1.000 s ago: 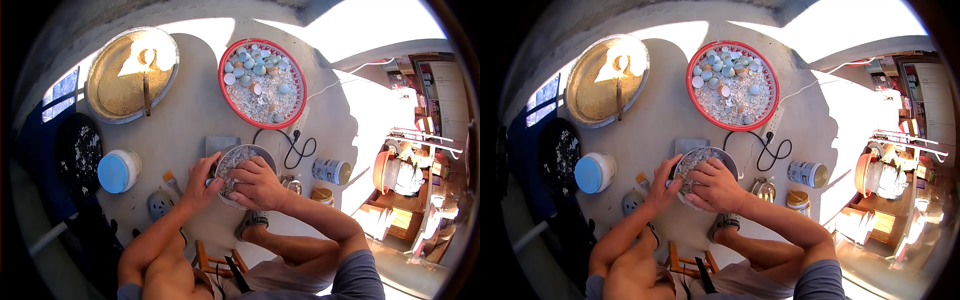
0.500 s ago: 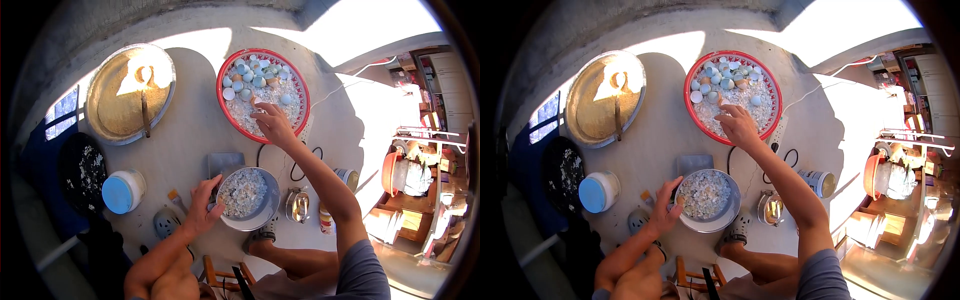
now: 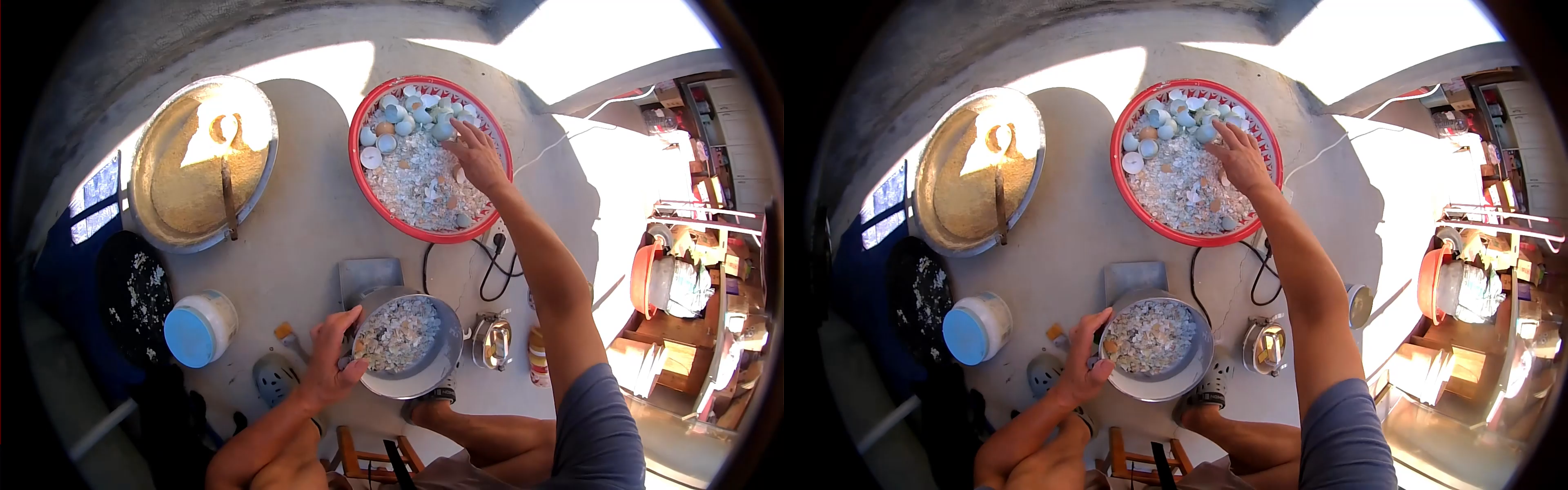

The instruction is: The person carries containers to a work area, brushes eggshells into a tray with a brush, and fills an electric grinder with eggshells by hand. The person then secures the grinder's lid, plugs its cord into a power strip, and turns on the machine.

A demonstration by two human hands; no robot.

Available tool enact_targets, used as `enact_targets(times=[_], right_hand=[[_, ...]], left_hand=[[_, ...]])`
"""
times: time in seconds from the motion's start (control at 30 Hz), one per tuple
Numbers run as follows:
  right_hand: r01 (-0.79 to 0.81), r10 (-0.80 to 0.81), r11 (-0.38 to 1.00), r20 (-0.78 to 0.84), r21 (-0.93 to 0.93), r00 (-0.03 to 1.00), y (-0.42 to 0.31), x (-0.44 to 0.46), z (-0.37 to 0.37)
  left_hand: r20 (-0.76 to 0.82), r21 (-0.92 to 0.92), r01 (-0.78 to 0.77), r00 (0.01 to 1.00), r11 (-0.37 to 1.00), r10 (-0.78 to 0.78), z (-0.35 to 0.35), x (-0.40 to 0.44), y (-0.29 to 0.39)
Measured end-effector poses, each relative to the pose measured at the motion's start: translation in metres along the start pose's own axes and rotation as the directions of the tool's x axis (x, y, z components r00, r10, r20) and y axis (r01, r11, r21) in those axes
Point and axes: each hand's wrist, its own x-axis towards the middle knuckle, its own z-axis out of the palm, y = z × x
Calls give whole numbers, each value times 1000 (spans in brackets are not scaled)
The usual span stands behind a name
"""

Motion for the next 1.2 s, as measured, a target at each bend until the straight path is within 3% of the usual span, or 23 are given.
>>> enact_targets(times=[0.03, 0.1, 0.17, 0.23, 0.27, 0.33, 0.37, 0.43, 0.67, 0.77, 0.97, 1.03, 1.1, 1.2], right_hand=[[-5, 5, 1000, -1, -3, 1000, 4, -1, -2], [-191, 197, 980, -131, 54, 972, 6, -3, -3], [-266, 284, 953, -115, 147, 952, -10, -11, -4], [-365, 302, 777, 205, 513, 931, -41, -14, -11], [-365, 304, 778, 202, 512, 931, -53, -15, -1], [-263, 272, 880, 35, 395, 962, -78, -17, 25], [-263, 273, 878, 34, 400, 961, -83, -13, 30], [-439, 404, 878, 196, 190, 893, -89, -4, 37], [-395, 375, 884, 125, 251, 919, -96, -27, 30], [-376, 370, 908, 66, 184, 927, -99, -34, 31], [-379, 363, 909, 115, 175, 925, -88, -25, 29], [-323, 316, 916, 67, 236, 946, -75, -20, 32], [-354, 324, 897, 151, 267, 934, -66, -14, 25], [-354, 320, 857, 152, 375, 935, -53, 2, 7]], left_hand=[[0, 0, -3, 1000, 1000, 3, -1, 1, 1], [3, 2, -3, 1000, 1000, 3, -3, 0, 3], [4, 17, 18, 1000, 1000, -18, -4, 0, 5], [-1, 15, 12, 1000, 1000, -12, -3, -1, 4], [0, 13, 12, 1000, 1000, -12, -3, -1, 3], [17, 20, 21, 1000, 1000, -22, -4, -1, 5], [26, 25, 32, 999, 999, -32, -6, -1, 5], [27, 35, 21, 999, 999, -22, -7, -2, 3], [19, 20, 22, 1000, 1000, -22, -3, -2, 2], [18, 21, 16, 1000, 1000, -16, -4, -1, 4], [24, 27, 19, 1000, 999, -20, -8, -2, 5], [21, 39, 12, 1000, 999, -13, -9, -1, 5], [23, 46, 10, 1000, 999, -11, -9, -1, 5], [34, 71, 7, 999, 997, -10, -11, 0, 7]])
